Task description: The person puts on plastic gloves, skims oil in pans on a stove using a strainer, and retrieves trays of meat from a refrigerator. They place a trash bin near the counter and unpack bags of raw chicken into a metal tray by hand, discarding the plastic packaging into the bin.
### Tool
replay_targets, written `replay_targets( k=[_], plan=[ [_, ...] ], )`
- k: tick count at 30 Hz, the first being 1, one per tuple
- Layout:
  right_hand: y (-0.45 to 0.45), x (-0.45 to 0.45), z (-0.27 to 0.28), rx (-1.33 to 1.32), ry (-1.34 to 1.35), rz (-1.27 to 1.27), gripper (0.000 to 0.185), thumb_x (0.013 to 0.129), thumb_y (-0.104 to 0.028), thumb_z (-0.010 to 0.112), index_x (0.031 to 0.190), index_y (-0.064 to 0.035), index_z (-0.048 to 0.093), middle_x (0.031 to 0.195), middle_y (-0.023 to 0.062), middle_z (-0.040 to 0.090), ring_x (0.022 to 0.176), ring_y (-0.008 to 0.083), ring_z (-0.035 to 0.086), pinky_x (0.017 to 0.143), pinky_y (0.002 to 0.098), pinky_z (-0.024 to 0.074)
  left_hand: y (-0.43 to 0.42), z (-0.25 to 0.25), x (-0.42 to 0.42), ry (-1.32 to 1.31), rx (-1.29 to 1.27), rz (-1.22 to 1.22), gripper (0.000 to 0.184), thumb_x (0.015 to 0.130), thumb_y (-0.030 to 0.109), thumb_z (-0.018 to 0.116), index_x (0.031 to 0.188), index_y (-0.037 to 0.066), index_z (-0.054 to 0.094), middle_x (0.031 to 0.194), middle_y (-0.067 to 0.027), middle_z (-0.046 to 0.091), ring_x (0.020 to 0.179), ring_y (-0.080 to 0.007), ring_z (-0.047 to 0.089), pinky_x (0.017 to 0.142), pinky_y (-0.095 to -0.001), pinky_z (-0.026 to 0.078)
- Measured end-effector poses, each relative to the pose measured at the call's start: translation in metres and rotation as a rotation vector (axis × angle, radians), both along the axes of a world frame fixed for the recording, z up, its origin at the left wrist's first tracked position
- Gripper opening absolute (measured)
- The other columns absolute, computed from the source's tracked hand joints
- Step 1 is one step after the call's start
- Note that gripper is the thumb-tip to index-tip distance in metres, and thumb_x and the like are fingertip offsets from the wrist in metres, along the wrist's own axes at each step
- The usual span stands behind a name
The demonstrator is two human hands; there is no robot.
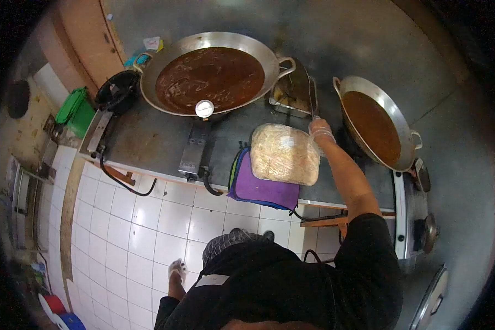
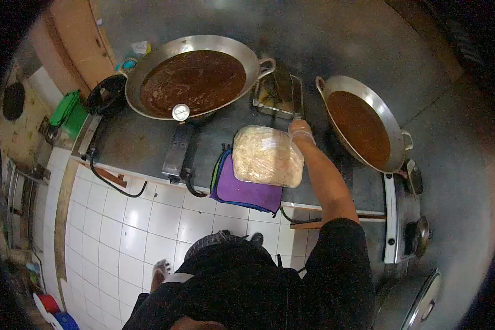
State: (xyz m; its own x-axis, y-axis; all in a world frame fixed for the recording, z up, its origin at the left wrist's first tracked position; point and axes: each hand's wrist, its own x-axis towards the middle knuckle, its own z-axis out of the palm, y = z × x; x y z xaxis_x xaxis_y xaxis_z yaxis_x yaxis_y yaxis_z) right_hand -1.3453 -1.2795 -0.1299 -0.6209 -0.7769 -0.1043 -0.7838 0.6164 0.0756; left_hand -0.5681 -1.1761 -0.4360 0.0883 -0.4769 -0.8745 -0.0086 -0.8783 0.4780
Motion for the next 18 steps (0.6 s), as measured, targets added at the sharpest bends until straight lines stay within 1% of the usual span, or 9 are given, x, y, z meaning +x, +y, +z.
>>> replay_targets(
  k=[1,4,8,9,10,11,12,15,18],
  plan=[
    [0.003,0.007,0.011,-0.064,-0.006,-0.045,0.027,0.091,-0.012,0.043,0.106,-0.0005,0.062,0.101,0.0269,0.064,0.101,0.0401,0.061,0.087,0.0439,0.0504,0.0,-0.008,0.0,-0.039,0.083,-0.011,0.03,0.091,0.032,0.056,0.111,0.01,0.056,0.081,-0.0049,0.056,0.066,-0.0186,0.05,0.053,-0.0347,0.042],
    [0.017,0.03,0.057,-0.387,-0.044,-0.231,0.028,0.091,-0.014,0.043,0.107,0.0027,0.058,0.104,0.0285,0.062,0.101,0.0406,0.061,0.088,0.0453,0.0498,0.026,-0.005,0.022,0.296,-0.072,-0.118,0.03,0.092,0.031,0.055,0.113,0.009,0.055,0.083,-0.0056,0.058,0.066,-0.0203,0.054,0.054,-0.037,0.045],
    [0.037,0.001,0.134,-0.238,0.101,-0.048,0.027,0.089,-0.012,0.046,0.11,0.0018,0.056,0.105,0.0309,0.061,0.099,0.0432,0.061,0.086,0.0457,0.0503,0.025,0.023,0.005,0.216,-0.147,-0.374,0.033,0.093,0.031,0.054,0.116,0.007,0.054,0.095,-0.0095,0.06,0.079,-0.0241,0.06,0.063,-0.0399,0.049],
    [0.048,0.006,0.161,-0.438,0.051,-0.172,0.025,0.088,-0.011,0.048,0.105,0.002,0.061,0.104,0.0287,0.062,0.099,0.0402,0.062,0.083,0.0444,0.0512,0.021,0.04,-0.007,0.175,-0.234,-0.502,0.034,0.093,0.031,0.053,0.117,0.007,0.054,0.101,-0.0105,0.06,0.086,-0.0251,0.06,0.066,-0.0404,0.05],
    [0.063,0.015,0.199,-0.339,0.038,-0.132,0.028,0.093,-0.019,0.044,0.101,0.0006,0.063,0.107,0.0256,0.062,0.101,0.0399,0.061,0.087,0.0449,0.0486,0.015,0.038,-0.02,0.109,-0.134,-0.423,0.032,0.092,0.03,0.053,0.116,0.009,0.054,0.102,-0.01,0.059,0.085,-0.0241,0.058,0.066,-0.0391,0.048],
    [0.058,-0.051,0.181,-0.337,0.152,-0.044,0.03,0.094,-0.021,0.043,0.098,0.0007,0.064,0.106,0.0245,0.063,0.099,0.0388,0.062,0.086,0.0443,0.0491,0.011,0.037,-0.035,0.042,-0.034,-0.341,0.03,0.092,0.03,0.053,0.116,0.01,0.055,0.104,-0.0095,0.058,0.084,-0.0232,0.057,0.065,-0.0379,0.047],
    [0.07,-0.068,0.203,-0.314,0.29,0.022,0.03,0.095,-0.02,0.043,0.098,-0.0002,0.065,0.097,0.0221,0.066,0.087,0.0355,0.065,0.077,0.0418,0.0514,0.011,0.033,-0.046,-0.024,0.064,-0.255,0.028,0.092,0.029,0.053,0.115,0.012,0.055,0.105,-0.009,0.058,0.083,-0.0223,0.056,0.064,-0.0367,0.046],
    [0.135,-0.091,0.271,-0.625,-0.23,-0.092,0.022,0.091,-0.019,0.046,0.096,-0.0059,0.063,0.086,0.0083,0.062,0.078,0.021,0.059,0.071,0.0326,0.0468,0.007,0.012,-0.071,0.085,-0.047,-0.108,0.024,0.092,0.03,0.054,0.11,0.015,0.055,0.096,-0.0069,0.057,0.076,-0.021,0.052,0.06,-0.0354,0.043],
    [0.209,-0.105,0.324,-0.418,0.013,-0.184,0.029,0.095,-0.025,0.044,0.1,-0.0032,0.062,0.094,0.0129,0.062,0.089,0.0271,0.06,0.083,0.0358,0.047,0.007,0.017,-0.117,0.069,-0.05,-0.125,0.019,0.092,0.029,0.054,0.106,0.016,0.055,0.081,-0.003,0.053,0.069,-0.0197,0.051,0.055,-0.0362,0.042]
  ],
)
